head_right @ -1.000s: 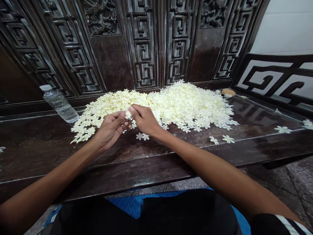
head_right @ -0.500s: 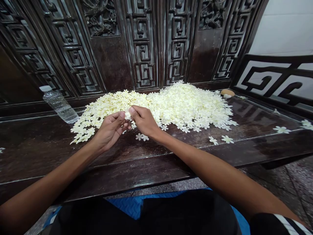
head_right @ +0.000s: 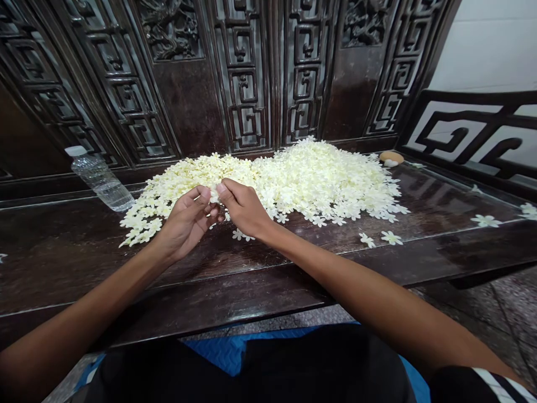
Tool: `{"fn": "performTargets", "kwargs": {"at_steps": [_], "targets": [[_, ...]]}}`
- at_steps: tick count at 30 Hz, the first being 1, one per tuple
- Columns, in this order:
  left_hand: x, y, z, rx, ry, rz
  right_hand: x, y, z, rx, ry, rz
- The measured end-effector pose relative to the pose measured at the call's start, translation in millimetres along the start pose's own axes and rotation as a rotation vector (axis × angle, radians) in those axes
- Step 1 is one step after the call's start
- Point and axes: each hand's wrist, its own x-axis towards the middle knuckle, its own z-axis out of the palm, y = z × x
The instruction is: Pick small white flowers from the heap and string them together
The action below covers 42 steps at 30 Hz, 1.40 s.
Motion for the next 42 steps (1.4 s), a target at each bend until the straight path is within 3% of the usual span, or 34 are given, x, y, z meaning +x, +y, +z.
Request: {"fn": "performTargets", "kwargs": {"at_steps": [11, 21, 24, 27, 29, 31, 36, 42], "targets": [[1, 0, 0.1, 0.030, 0.035, 0.024, 0, 0, -1, -0.098, 0.035, -0.074], [5, -3, -3.3, 0.168, 0.109, 0.145, 3, 3, -1, -0.063, 0.042, -0.087], [8, -5, -9.5, 0.184, 0.132, 0.140, 8, 9, -12, 0.041, 0.065, 0.001], [9, -7, -14.3, 0.205, 0.155, 0.105, 15, 17, -30, 0.146, 0.204, 0.202], [9, -7, -15.3, 0.232, 0.173, 0.077, 17, 20, -37, 0.128, 0.253, 0.341], [8, -9, -15.0, 0.264, 0.183, 0.063, 17, 20, -34, 0.007, 0.216, 0.377], [8, -17, -14.3, 0.266, 0.171, 0.077, 6, 13, -6, -0.324, -0.011, 0.073], [7, -18, -9.1, 0.141, 0.093, 0.058, 0, 15, -2, -0.331, 0.004, -0.053]]}}
